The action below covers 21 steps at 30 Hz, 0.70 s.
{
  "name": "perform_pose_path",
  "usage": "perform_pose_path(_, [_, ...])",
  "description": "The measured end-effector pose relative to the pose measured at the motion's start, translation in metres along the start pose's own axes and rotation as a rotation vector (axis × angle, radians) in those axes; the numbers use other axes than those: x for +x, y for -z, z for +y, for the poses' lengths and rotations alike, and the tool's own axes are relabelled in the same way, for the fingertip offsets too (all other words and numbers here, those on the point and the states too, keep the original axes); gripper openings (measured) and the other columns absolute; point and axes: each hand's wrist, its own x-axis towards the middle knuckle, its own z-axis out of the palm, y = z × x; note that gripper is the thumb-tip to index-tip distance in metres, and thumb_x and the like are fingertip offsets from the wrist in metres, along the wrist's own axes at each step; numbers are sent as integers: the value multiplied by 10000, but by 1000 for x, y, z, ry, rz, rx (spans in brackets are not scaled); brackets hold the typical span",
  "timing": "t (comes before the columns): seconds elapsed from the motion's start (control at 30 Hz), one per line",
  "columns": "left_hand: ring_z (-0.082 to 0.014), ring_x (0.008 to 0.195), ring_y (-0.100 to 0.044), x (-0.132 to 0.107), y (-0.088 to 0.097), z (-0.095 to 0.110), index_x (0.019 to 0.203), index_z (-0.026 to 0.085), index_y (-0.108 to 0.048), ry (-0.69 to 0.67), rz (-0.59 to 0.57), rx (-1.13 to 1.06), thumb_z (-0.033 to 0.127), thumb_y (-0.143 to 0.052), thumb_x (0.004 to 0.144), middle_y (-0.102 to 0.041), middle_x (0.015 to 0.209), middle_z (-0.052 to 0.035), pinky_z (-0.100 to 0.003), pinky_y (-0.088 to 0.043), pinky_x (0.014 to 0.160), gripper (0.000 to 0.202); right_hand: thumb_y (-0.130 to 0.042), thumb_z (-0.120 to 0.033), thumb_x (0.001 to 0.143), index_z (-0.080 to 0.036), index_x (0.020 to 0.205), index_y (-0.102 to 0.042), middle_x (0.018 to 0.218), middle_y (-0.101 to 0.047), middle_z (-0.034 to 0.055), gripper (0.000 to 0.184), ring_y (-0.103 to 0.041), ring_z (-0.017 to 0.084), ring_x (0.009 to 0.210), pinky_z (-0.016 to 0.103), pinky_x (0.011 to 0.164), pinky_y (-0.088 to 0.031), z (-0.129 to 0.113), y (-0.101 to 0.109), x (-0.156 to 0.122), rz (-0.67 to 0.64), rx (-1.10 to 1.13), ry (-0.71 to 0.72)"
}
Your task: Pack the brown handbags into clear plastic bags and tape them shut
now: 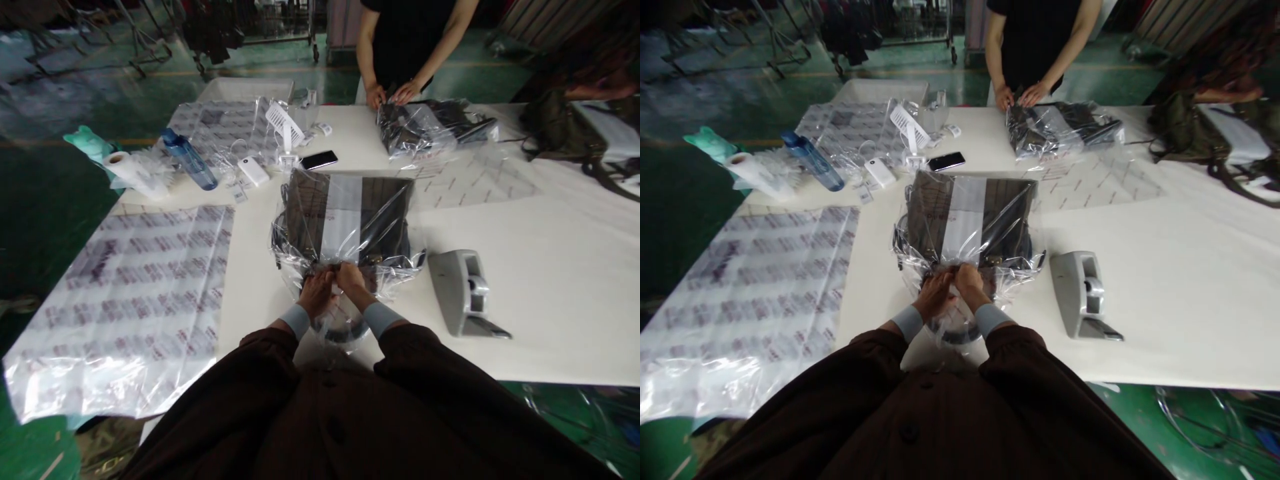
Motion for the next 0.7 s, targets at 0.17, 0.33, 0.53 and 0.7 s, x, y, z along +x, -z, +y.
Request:
perform_pose_path(0.17, [-277, 1195, -436, 0, 2, 2, 1142, 184, -452, -19, 26, 46, 331, -636, 734, -416, 1386, -111, -417, -443, 887, 470, -372, -341, 902, -84, 1187, -492, 1071, -619, 202, 403, -594, 280, 1002, 384, 836, -438, 4, -1, -8, 55, 38, -8])
perform_pose_path(0.33, [-291, 1235, -407, -3, -5, 0, 1203, 205, -450, -43, 35, 65, 287, -594, 755, -383, 1420, -94, -446, -431, 917, 478, -538, -326, 820, -143, 1252, -435, 996, -658, 124, 480, -615, 236, 933, 296, 781, -438, 26, 16, -39, 86, 108, 98])
perform_pose_path(0.53, [-268, 1288, -361, -6, -6, 3, 1186, 206, -461, -89, 62, 104, 299, -531, 800, -247, 1490, -73, -437, -413, 961, 403, -454, -369, 861, -169, 1222, -507, 942, -663, 93, 416, -610, 201, 851, 279, 763, -421, 178, 96, -105, 564, 175, -46])
perform_pose_path(0.7, [-289, 1253, -385, -13, -6, 15, 1140, 203, -504, -48, 143, 165, 310, -534, 804, -286, 1457, -85, -439, -395, 972, 354, -512, -377, 803, -138, 796, -683, 848, -686, 124, 294, -613, 215, 856, 307, 793, -435, 301, 128, -112, 451, 319, -231])
